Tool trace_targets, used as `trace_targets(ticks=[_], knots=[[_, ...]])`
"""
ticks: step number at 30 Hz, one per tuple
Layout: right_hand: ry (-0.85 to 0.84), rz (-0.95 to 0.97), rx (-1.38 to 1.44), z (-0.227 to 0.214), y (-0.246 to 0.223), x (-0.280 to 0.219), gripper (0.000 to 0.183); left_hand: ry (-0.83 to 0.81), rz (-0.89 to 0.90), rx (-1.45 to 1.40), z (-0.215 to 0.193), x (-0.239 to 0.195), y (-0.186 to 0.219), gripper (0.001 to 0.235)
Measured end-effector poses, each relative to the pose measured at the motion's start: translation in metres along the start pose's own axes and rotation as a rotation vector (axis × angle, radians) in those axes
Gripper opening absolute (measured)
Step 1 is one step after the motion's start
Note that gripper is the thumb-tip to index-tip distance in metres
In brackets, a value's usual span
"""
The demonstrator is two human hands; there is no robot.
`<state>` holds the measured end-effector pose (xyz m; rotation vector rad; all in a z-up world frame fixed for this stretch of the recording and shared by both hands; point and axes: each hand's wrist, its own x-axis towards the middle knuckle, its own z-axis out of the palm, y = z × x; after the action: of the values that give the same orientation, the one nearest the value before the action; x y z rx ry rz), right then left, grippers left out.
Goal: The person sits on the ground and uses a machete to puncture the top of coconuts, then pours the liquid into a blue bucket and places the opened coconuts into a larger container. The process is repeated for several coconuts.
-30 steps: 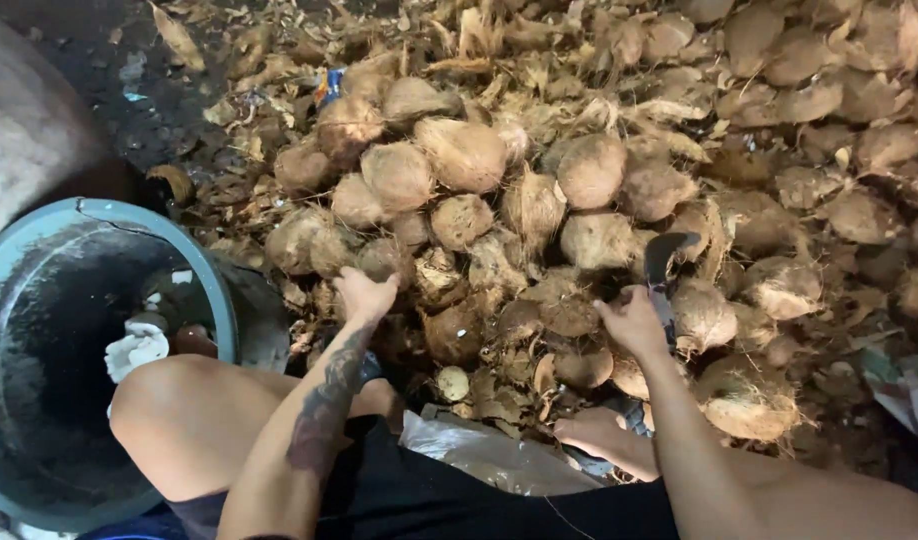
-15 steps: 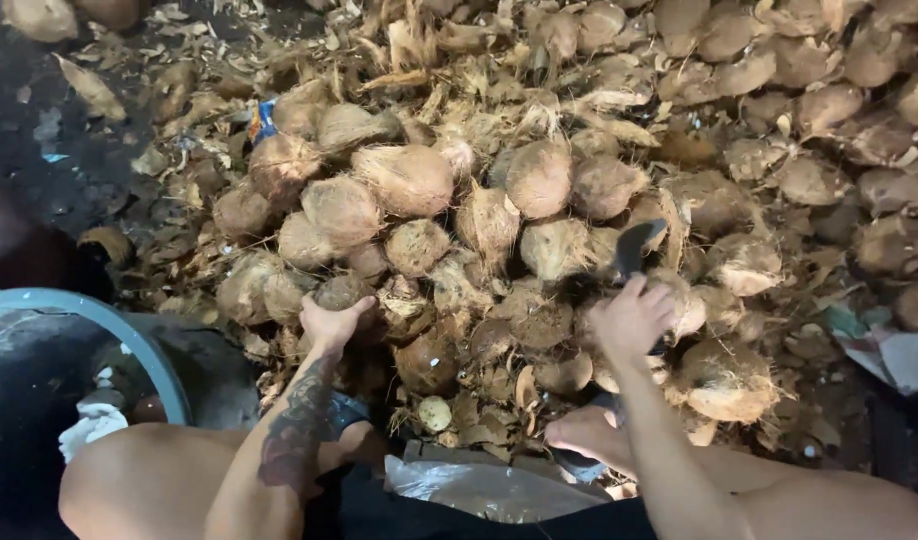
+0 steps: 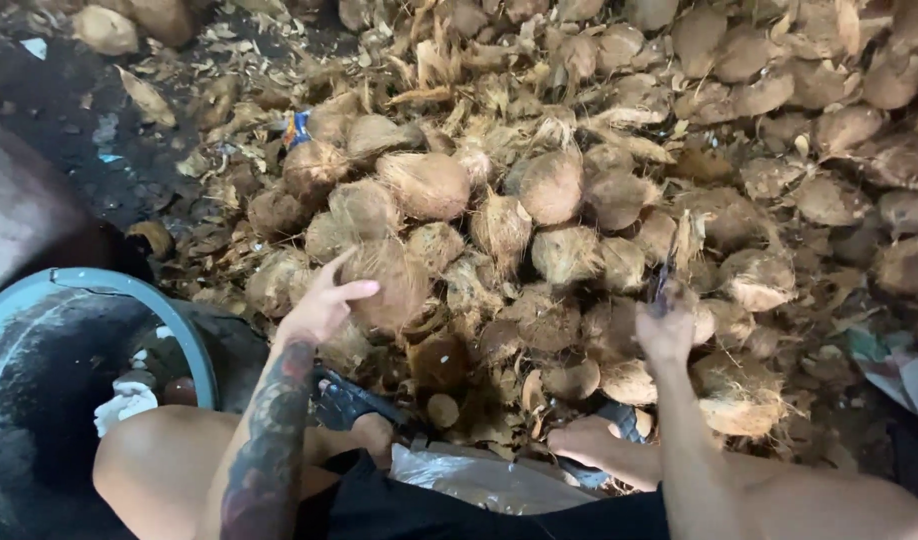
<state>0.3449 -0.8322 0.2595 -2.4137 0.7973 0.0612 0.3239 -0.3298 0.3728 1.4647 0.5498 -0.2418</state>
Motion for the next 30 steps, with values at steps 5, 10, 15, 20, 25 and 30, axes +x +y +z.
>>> trace_targets(ticks=[5,10,15,20,25,30], knots=[[-0.138,-0.211,0.572,-0.048,-0.129,-0.118,0.029,-0.46,0.204,-0.605,0.02,-0.02,-0.021,0.094],[-0.589,-0.194,0.948,-0.027,-0.165,-0.182,0.031,-0.37,0.114,-0.386,0.052,-0.041,-0.065,0.079],[-0.682,0.055,0.96,0.042,-0.123,-0.193,0.034,-0.618,0.119,-0.209,0.057,-0.046,-0.101,0.094],[-0.652,0.03,1.033,0.028,-0.124,-0.207,0.023,-0.649,0.174,0.329,0.073,-0.071,-0.071,0.103],[-0.751,-0.084,1.044,0.017,-0.14,-0.214,0.022,-0.472,0.2,0.69,0.098,-0.06,-0.112,0.106],[-0.544,0.018,1.317,-0.02,-0.172,-0.201,0.022,-0.586,0.21,0.046,0.088,-0.05,-0.105,0.098]])
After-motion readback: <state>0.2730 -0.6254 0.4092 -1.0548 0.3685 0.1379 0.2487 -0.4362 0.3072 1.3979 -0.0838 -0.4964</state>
